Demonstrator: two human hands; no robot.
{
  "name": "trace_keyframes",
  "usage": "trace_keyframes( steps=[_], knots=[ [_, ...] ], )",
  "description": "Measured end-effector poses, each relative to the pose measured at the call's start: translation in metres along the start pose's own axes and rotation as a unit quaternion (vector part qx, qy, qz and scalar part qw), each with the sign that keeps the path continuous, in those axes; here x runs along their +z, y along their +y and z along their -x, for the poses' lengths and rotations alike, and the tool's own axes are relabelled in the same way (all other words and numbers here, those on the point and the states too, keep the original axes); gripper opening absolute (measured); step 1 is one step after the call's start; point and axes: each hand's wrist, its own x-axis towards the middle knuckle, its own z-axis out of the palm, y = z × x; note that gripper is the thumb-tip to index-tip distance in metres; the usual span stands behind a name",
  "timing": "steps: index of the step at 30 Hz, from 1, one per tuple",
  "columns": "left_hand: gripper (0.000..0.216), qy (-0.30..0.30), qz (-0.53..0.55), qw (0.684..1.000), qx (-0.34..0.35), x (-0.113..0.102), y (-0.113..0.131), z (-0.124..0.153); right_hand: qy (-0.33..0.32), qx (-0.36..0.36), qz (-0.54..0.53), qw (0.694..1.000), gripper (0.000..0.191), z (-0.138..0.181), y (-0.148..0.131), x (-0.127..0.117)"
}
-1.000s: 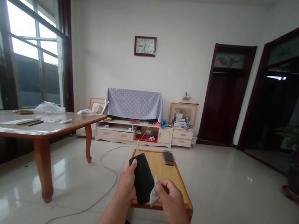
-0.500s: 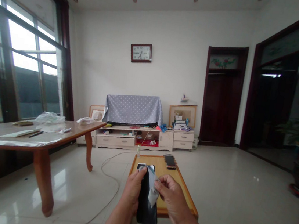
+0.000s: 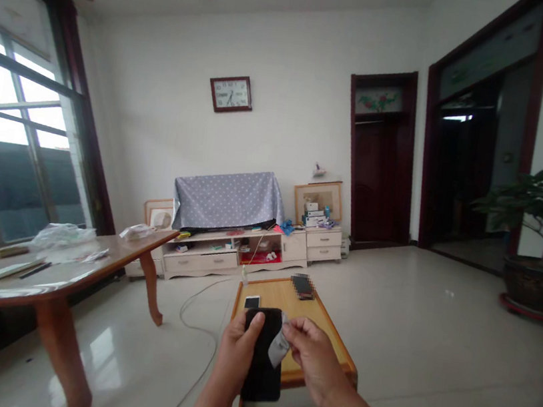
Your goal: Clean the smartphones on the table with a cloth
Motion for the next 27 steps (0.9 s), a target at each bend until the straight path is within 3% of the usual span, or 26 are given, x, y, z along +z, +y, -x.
trace_keyframes(
  steps=[3, 6, 10, 14, 18, 23, 27],
  knots=[
    [0.027, 0.048, -0.162, 0.977, 0.129, 0.003, 0.001, 0.002, 0.039, -0.007, -0.024, 0.999, 0.038, -0.011, -0.018, -0.006],
    [0.016, 0.059, -0.342, 0.904, 0.248, 0.005, 0.002, 0.005, 0.047, -0.022, -0.007, 0.999, 0.042, -0.015, -0.029, -0.01],
    [0.011, 0.033, -0.478, 0.815, 0.327, 0.011, 0.007, 0.012, 0.02, -0.018, 0.035, 0.999, 0.042, -0.011, -0.034, -0.011],
    [0.009, 0.007, -0.539, 0.755, 0.374, 0.018, 0.011, 0.017, -0.002, -0.078, 0.083, 0.993, 0.039, 0.0, -0.039, -0.005],
    [0.01, 0.008, -0.547, 0.73, 0.409, 0.022, 0.013, 0.023, -0.03, -0.107, 0.113, 0.987, 0.037, 0.002, -0.045, -0.008],
    [0.009, 0.01, -0.55, 0.719, 0.425, 0.024, 0.011, 0.029, 0.005, -0.076, 0.107, 0.991, 0.035, -0.001, -0.047, -0.018],
    [0.011, 0.016, -0.543, 0.715, 0.439, 0.023, 0.007, 0.027, -0.004, -0.173, 0.199, 0.965, 0.031, 0.013, -0.046, -0.013]
  ],
)
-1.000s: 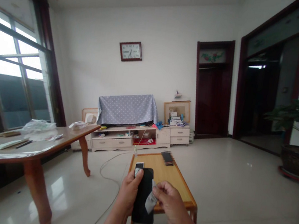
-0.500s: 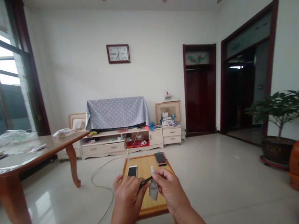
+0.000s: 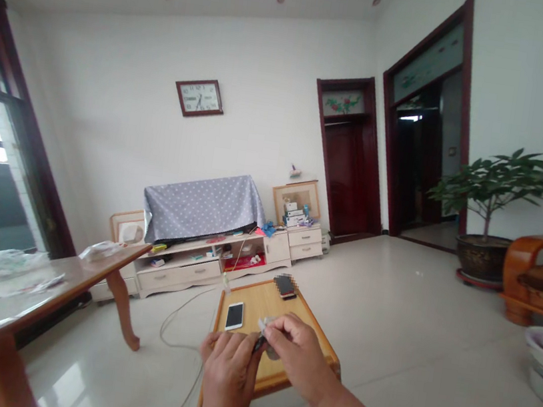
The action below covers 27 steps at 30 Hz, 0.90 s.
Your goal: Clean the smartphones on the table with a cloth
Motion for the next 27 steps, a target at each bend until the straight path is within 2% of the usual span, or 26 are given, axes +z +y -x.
trace_keyframes(
  steps=[2, 3, 7, 9, 14, 19, 22, 24, 27],
  knots=[
    [0.011, 0.002, 0.003, 1.0, 0.009, 0.001, -0.001, 0.0, -0.008, -0.024, 0.007, 1.0, 0.028, 0.004, -0.002, 0.002],
    [0.011, 0.0, 0.006, 1.0, 0.014, 0.001, -0.001, 0.0, -0.015, -0.009, -0.014, 1.0, 0.027, 0.003, -0.001, 0.001],
    [0.014, -0.005, 0.011, 1.0, 0.022, 0.0, 0.0, 0.001, -0.024, 0.115, -0.123, 0.985, 0.03, -0.005, 0.008, -0.003],
    [0.014, -0.011, 0.011, 1.0, 0.022, 0.0, -0.001, 0.001, -0.019, 0.139, -0.137, 0.981, 0.031, -0.007, 0.01, -0.004],
    [0.017, -0.029, 0.023, 0.999, 0.029, 0.004, -0.006, 0.001, -0.066, 0.116, -0.124, 0.983, 0.031, -0.006, 0.008, -0.006],
    [0.014, -0.027, 0.031, 0.999, 0.026, 0.008, -0.004, 0.002, -0.019, 0.111, -0.072, 0.991, 0.032, -0.009, 0.01, -0.009],
    [0.007, -0.032, 0.043, 0.999, 0.011, 0.01, -0.004, 0.004, -0.027, 0.059, -0.026, 0.998, 0.024, -0.003, 0.007, -0.005],
    [0.013, -0.033, 0.053, 0.998, 0.005, 0.011, -0.005, 0.006, -0.035, 0.024, -0.007, 0.999, 0.018, 0.0, 0.007, -0.004],
    [0.006, -0.04, 0.066, 0.997, 0.001, 0.012, -0.006, 0.008, -0.03, 0.063, -0.046, 0.997, 0.016, 0.0, 0.01, -0.005]
  ],
)
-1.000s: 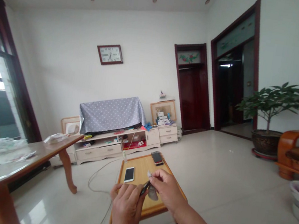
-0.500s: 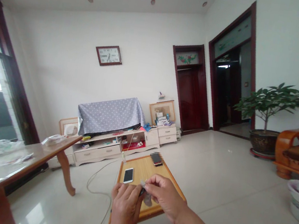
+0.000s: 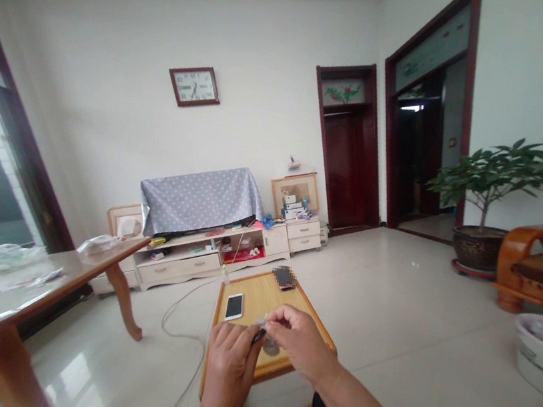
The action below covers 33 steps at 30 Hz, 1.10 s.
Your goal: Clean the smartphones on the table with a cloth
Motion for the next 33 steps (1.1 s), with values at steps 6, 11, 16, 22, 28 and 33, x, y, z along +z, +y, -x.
trace_keyframes(
  steps=[6, 11, 16, 22, 28, 33],
  knots=[
    [0.009, -0.001, -0.001, 1.0, -0.009, 0.0, 0.0, 0.001, -0.026, 0.015, -0.003, 1.0, 0.014, 0.0, -0.001, 0.0],
    [0.009, 0.0, 0.006, 1.0, -0.007, -0.002, 0.002, 0.002, -0.012, 0.031, -0.006, 0.999, 0.016, -0.001, -0.005, -0.002],
    [0.009, -0.002, 0.017, 1.0, -0.009, -0.002, 0.002, 0.001, -0.022, 0.042, -0.047, 0.998, 0.021, -0.001, -0.006, 0.0],
    [0.016, 0.013, 0.067, 0.997, -0.036, -0.003, 0.004, -0.003, 0.01, 0.077, -0.118, 0.99, 0.03, -0.005, 0.005, -0.007],
    [0.019, 0.048, 0.162, 0.971, -0.167, -0.004, 0.005, -0.001, -0.029, 0.108, -0.214, 0.97, 0.034, -0.002, 0.023, -0.004],
    [0.032, 0.063, 0.275, 0.913, -0.295, -0.005, 0.011, -0.002, -0.05, 0.03, -0.113, 0.992, 0.032, 0.003, 0.018, 0.001]
  ],
)
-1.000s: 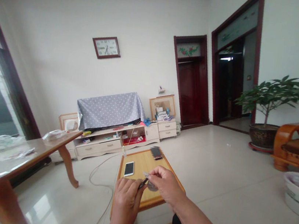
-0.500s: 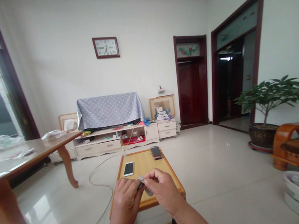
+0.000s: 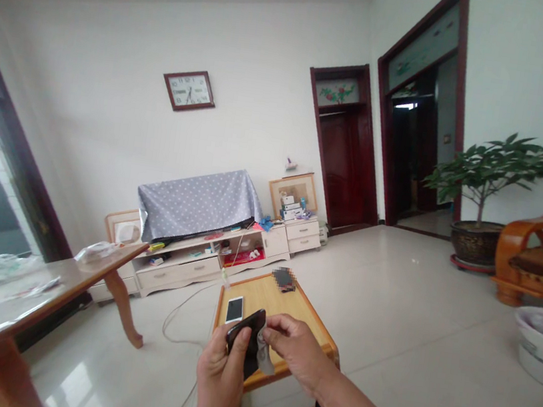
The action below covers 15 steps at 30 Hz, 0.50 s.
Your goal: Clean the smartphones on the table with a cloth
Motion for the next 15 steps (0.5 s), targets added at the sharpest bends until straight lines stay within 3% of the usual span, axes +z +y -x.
trace_keyframes(
  steps=[3, 8, 12, 15],
  knots=[
    [0.039, 0.008, 0.065, 0.995, -0.07, 0.002, 0.005, 0.001, -0.008, -0.031, 0.077, 0.997, 0.03, 0.0, -0.004, -0.003],
    [0.041, -0.046, 0.128, 0.981, -0.137, -0.002, 0.005, -0.007, -0.069, 0.017, 0.041, 0.997, 0.03, 0.001, -0.006, -0.008],
    [0.034, -0.1, 0.141, 0.975, -0.142, -0.013, 0.006, -0.018, -0.075, 0.013, 0.106, 0.991, 0.026, 0.003, -0.01, -0.012],
    [0.025, -0.195, 0.065, 0.971, -0.121, -0.024, 0.014, -0.025, -0.092, 0.003, 0.17, 0.981, 0.019, 0.006, -0.016, -0.014]
  ],
)
